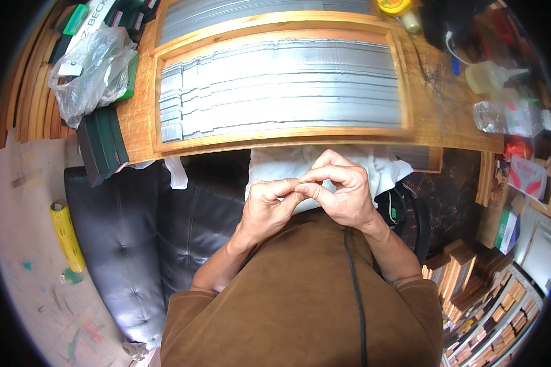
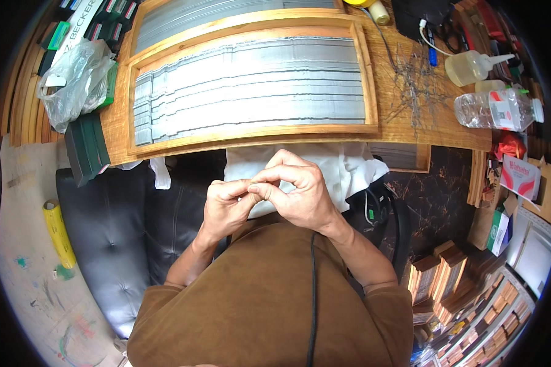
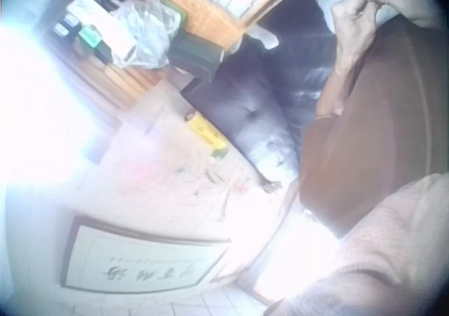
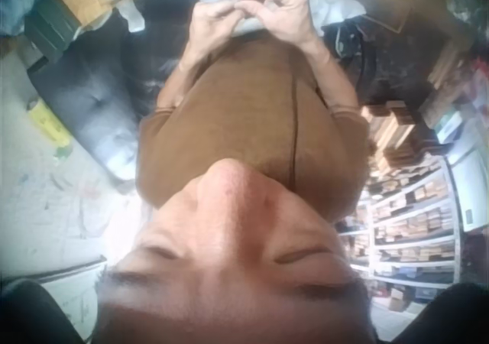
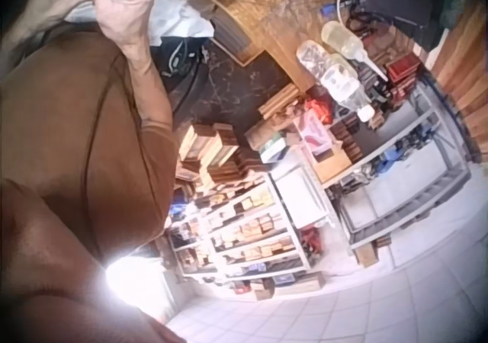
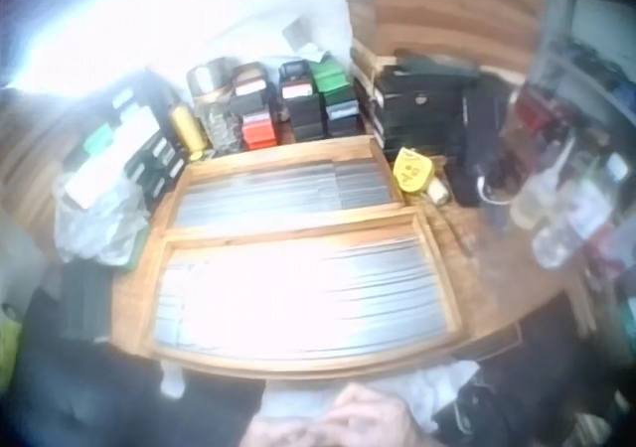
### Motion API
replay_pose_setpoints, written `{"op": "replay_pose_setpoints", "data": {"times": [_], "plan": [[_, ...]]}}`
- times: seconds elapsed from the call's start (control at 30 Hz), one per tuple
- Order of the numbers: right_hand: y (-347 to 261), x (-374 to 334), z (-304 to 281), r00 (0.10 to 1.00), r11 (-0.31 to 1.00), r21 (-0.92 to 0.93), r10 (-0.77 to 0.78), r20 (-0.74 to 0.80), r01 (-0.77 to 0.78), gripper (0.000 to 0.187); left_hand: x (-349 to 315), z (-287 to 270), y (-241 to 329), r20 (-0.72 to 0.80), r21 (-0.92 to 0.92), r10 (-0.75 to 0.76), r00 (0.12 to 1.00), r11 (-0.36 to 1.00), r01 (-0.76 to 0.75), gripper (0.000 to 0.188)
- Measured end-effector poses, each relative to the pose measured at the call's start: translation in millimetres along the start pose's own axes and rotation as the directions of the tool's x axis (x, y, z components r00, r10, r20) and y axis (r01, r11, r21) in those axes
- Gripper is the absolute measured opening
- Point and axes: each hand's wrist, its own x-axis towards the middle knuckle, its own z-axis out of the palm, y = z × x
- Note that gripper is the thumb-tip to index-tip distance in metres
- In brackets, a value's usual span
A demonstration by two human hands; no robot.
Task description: The person picks up small metal strips from a wooden tray and joins them end-to-end by hand to form a longer strip. The person repeatedly wipes the joined strip with a white cloth and places the assembled strip back into the tray.
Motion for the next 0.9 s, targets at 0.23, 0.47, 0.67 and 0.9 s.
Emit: {"op": "replay_pose_setpoints", "data": {"times": [0.23,0.47,0.67,0.9], "plan": [[-5,-13,-21,0.998,1.000,0.020,0.022,-0.064,-0.021,0.008,7,15,7,0.087,0.016,-0.034,0.996,0.999,0.033,0.017],[-21,-43,-81,0.964,0.998,0.056,0.028,-0.266,-0.013,0.010,47,42,56,0.071,-0.051,0.149,0.986,0.988,-0.146,0.020],[-35,-60,-100,0.943,0.996,-0.040,0.068,-0.326,-0.086,0.009,165,117,124,0.264,-0.060,0.120,0.957,0.992,-0.108,0.039],[-49,-64,-97,0.952,0.991,-0.109,0.038,-0.303,-0.074,0.010,116,89,104,0.128,0.022,0.334,0.934,0.940,-0.339,0.048]]}}
